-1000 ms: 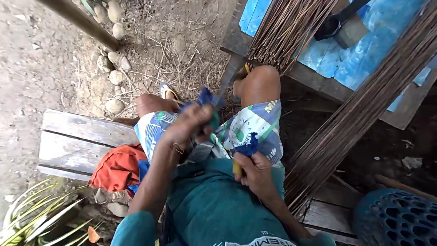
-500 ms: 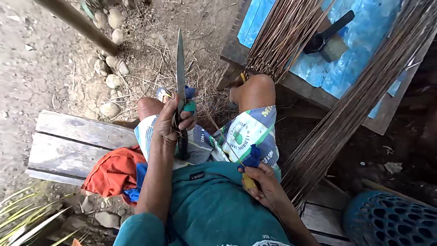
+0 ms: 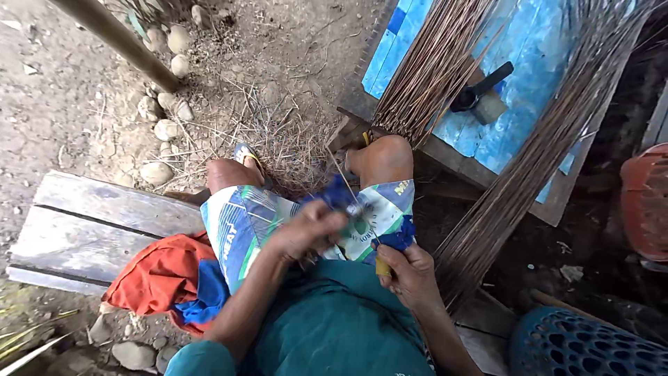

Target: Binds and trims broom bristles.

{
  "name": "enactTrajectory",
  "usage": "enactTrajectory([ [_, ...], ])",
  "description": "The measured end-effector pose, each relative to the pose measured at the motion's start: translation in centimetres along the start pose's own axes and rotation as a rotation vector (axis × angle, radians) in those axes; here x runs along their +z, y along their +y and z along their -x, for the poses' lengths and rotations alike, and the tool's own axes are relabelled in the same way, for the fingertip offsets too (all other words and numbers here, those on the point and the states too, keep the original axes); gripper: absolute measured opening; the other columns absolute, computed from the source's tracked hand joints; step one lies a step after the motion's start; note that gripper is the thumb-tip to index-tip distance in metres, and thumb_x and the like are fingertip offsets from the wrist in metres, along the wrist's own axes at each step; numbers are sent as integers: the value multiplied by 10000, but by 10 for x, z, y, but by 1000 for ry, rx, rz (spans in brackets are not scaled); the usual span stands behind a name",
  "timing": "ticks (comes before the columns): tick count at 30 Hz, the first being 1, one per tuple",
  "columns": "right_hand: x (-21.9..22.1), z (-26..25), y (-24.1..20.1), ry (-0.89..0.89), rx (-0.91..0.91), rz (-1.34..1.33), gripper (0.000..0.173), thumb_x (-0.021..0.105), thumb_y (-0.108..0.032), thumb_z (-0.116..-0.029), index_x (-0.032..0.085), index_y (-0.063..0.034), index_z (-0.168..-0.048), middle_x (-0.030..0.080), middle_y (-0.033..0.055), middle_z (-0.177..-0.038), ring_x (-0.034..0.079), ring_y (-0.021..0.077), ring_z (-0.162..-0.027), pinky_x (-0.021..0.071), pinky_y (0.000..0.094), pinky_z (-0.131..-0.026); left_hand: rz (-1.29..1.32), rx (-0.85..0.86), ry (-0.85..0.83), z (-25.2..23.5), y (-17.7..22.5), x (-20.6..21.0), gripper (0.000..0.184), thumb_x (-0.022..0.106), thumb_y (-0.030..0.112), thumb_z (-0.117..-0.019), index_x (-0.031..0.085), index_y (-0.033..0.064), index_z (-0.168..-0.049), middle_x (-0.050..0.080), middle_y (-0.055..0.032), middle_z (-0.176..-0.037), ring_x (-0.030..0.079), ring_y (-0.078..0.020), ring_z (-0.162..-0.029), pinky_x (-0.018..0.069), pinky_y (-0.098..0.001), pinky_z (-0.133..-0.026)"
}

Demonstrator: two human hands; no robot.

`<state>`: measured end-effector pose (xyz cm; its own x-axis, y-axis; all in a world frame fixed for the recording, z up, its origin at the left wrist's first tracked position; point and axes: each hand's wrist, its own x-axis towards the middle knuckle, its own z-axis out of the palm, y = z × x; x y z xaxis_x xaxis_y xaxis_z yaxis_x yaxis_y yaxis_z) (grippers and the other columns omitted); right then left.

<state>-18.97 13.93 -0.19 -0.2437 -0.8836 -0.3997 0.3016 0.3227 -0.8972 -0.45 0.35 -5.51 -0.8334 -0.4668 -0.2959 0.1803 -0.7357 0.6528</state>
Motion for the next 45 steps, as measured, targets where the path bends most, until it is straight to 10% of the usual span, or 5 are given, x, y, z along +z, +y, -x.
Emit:
enactTrajectory([
  [14, -76, 66, 6, -89, -47, 488, 162, 597, -174, -1034, 710, -128, -1141, 711, -51, -780, 633, -10, -609, 554, 166, -552, 490, 425, 798, -27, 38, -119, 474, 289, 476, -1105, 611, 153, -976, 527, 78, -588, 477, -23, -442, 446, -183, -435],
  [19, -96, 33, -91, -5, -469, 1405, 313, 554, -256, -1033, 713, 13, -1055, 747, 148, -930, 734, 216, -862, 606, 382, -798, 491, 238, 649, -39, 22, -127, 496, 294, 524, -1087, 633, 167, -1032, 509, 71, -592, 467, -40, -444, 452, -201, -439],
  [23, -67, 8, -169, 198, -565, 1247, 435, 674, -301, -940, 603, 6, -1240, 682, 47, -1113, 609, -10, -1054, 510, 217, -968, 530, 259, 758, -35, 27, -137, 478, 339, 541, -1071, 619, 158, -1014, 492, 70, -591, 459, -38, -432, 443, -200, -424],
  [29, -71, -89, -201, 46, -1217, 1652, 115, 613, -45, -964, 717, -32, -1011, 646, 187, -1307, 566, 325, -1298, 236, 587, -1212, 571, 210, 760, -38, 25, -145, 518, 256, 537, -1087, 575, 145, -972, 489, 53, -576, 474, -61, -422, 468, -230, -413],
  [45, -155, -326, -161, 136, -1020, 1603, 219, 526, 12, -996, 739, 35, -951, 718, 215, -1190, 594, 409, -1276, 299, 645, -1135, 541, 179, 745, -39, 21, -145, 552, 230, 544, -1085, 599, 149, -971, 492, 59, -569, 467, -57, -414, 443, -224, -399],
])
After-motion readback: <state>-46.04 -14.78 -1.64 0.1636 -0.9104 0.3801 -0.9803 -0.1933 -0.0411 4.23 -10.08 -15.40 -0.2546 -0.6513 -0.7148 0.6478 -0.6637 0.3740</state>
